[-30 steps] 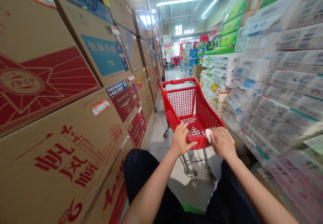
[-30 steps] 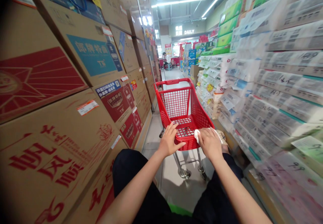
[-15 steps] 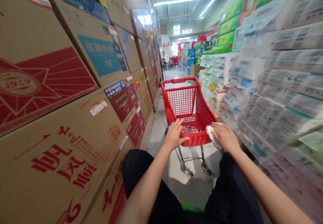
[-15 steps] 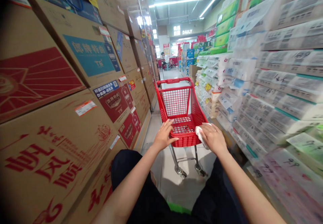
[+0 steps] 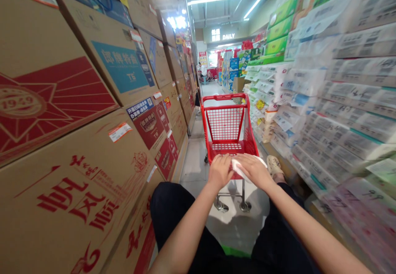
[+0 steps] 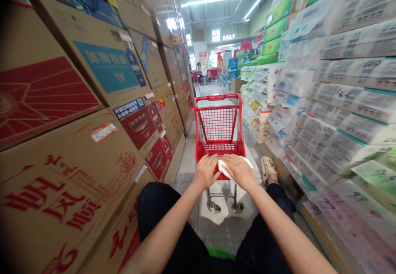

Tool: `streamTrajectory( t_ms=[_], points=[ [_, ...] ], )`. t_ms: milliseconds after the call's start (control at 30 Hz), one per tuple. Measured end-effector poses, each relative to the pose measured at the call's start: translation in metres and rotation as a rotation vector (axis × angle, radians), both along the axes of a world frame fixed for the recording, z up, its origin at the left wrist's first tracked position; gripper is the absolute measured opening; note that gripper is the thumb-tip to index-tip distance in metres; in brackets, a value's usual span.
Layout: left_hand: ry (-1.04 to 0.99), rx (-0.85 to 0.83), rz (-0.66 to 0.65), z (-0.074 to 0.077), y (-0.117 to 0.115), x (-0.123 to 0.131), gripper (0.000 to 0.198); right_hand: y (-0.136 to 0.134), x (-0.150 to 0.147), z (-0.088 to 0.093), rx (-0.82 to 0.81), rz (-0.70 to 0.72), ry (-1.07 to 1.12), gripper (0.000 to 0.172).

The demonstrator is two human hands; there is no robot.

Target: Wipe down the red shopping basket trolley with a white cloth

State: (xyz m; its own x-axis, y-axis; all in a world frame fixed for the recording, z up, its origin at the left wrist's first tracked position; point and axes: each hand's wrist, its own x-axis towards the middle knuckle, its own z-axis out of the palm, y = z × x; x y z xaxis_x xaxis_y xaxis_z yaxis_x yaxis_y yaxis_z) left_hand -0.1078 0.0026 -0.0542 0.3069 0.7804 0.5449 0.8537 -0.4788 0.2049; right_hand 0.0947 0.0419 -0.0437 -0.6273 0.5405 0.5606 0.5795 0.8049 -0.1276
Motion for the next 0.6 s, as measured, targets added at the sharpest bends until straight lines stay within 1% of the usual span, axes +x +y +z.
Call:
streamTrajectory(
  t_ms=[67, 167, 233, 333, 400, 500, 567, 600],
  points=[
    [-0.025, 0.023, -0.077, 0.000, -0.001, -0.013, 0.047, 0.011, 0.018, 0.005, -0.029, 0.051, -0.013, 0.039],
    [-0.056, 0.035, -0.138, 0.003, 0.001, -0.025, 0.037, 0.023, 0.039, 0.006, -0.077, 0.041, 0.005, 0.041],
    [-0.069, 0.036, -0.153, 0.005, 0.003, -0.026, 0.032, 0.024, 0.041, 0.001, -0.096, 0.009, 0.070, 0.042],
    [-0.071, 0.044, -0.135, 0.004, 0.005, -0.023, 0.030, 0.012, 0.028, -0.012, -0.095, -0.045, 0.170, 0.042],
    [-0.064, 0.052, -0.076, 0.003, 0.005, -0.018, 0.034, -0.001, 0.016, -0.017, -0.086, -0.078, 0.182, 0.043],
    [-0.044, 0.055, 0.036, 0.002, 0.002, -0.004, 0.052, -0.016, 0.003, -0.018, -0.074, -0.086, 0.126, 0.047],
    [-0.039, 0.044, 0.056, 0.001, -0.002, 0.007, 0.065, -0.022, -0.001, -0.014, -0.060, -0.069, 0.084, 0.049],
    [-0.044, 0.035, 0.054, 0.000, -0.004, 0.012, 0.069, -0.023, -0.001, -0.012, -0.054, -0.057, 0.072, 0.050]
  ],
)
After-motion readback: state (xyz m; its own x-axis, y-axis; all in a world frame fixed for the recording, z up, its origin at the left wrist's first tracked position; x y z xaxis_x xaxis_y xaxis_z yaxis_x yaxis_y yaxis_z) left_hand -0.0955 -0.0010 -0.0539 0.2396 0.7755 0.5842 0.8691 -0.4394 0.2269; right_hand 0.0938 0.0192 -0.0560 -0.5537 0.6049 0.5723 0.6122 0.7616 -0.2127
